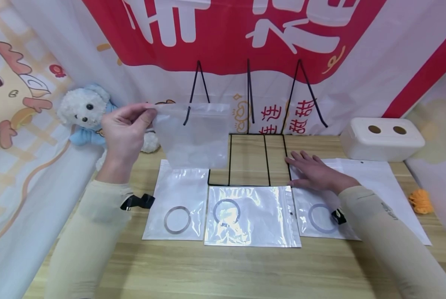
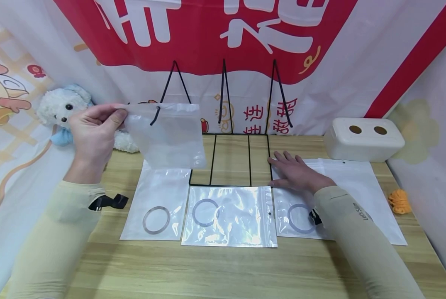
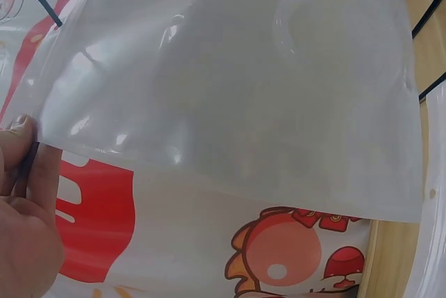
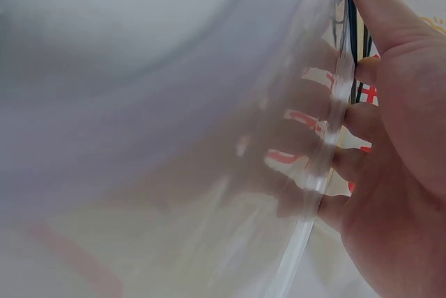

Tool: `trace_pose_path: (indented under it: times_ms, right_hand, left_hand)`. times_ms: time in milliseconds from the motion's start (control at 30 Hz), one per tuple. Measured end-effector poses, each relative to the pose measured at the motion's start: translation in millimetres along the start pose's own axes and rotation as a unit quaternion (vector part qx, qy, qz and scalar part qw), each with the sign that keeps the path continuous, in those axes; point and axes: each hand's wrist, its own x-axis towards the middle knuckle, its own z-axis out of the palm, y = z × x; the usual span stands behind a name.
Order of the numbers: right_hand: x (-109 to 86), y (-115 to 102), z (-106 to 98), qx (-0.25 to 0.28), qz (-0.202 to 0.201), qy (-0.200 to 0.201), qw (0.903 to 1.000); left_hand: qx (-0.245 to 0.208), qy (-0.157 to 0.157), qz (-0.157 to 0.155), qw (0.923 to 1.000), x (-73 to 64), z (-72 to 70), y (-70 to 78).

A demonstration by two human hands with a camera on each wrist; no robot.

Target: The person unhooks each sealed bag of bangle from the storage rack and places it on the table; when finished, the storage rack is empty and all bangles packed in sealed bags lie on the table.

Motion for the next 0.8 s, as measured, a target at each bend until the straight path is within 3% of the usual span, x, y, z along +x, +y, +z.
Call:
trace_pose_path:
  times_ms: [300,800]
  right_hand:
    - [-0.3,-1.9,-0.4,0.001,0.002,-0.001,1.0]
    - [0.3,-2.3,-0.6,0.004,0.013,-0.007,0.9999]
  left_hand:
    - [-0.003,0.001,0.028,0.9996,-14.5,-7.1,4.6]
    - [-0.074,0.012,0.035,0.9965,-33.1,-12.7,13.3]
